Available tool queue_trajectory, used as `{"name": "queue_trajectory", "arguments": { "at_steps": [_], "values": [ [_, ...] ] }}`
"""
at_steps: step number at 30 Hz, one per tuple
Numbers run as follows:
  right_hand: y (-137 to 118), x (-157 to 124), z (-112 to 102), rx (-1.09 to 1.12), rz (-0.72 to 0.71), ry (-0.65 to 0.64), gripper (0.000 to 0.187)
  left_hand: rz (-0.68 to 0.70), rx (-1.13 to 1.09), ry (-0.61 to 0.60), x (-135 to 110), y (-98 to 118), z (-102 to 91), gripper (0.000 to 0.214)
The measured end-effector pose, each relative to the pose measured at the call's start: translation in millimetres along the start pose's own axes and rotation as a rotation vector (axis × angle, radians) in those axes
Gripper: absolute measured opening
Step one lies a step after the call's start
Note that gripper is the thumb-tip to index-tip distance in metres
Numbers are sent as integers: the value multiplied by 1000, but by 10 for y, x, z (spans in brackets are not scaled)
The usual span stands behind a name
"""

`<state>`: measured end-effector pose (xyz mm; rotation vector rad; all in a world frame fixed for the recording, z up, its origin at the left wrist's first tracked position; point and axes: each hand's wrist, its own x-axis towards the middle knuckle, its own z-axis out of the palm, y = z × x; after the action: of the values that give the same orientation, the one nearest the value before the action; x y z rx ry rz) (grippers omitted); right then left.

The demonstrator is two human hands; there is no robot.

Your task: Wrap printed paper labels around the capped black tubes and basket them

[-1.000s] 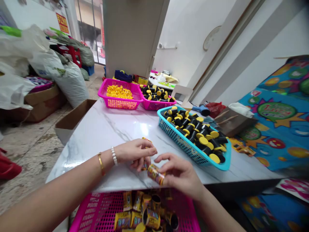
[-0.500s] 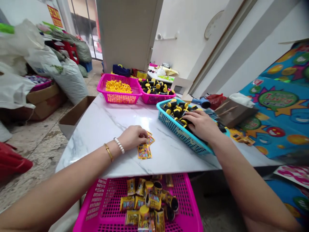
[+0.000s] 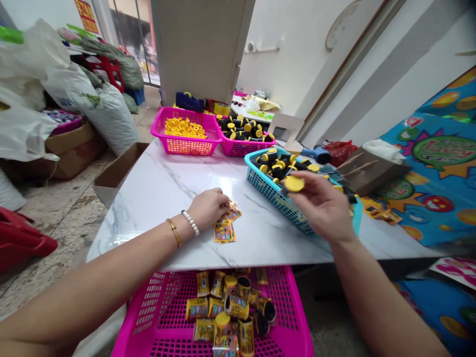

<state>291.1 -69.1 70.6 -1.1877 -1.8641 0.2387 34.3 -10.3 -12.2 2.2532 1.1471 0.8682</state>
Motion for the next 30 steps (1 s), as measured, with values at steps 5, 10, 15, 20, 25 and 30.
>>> {"name": "queue_trajectory", "arguments": {
  "at_steps": [5, 10, 15, 20, 25, 30],
  "values": [
    [26, -469, 562, 61, 132, -232, 31, 45, -5, 126, 5, -11, -46, 10],
    [12, -497, 594, -162, 16, -73, 40, 175, -92, 314, -3, 54, -149, 12],
    [-232, -100, 530, -114, 13, -48, 22, 384, -94, 396, -49, 189, -181, 10],
    [-203, 226, 810, 393, 349, -325, 27, 393, -100, 441, -84, 259, -230, 11],
    [-178, 259, 946, 647, 448, -128, 31, 106, -343, 392, -54, 268, -250, 11],
    [-273, 256, 965, 674, 449, -50, 39, -221, -784, 123, 3, 249, -246, 13]
  ]
}}
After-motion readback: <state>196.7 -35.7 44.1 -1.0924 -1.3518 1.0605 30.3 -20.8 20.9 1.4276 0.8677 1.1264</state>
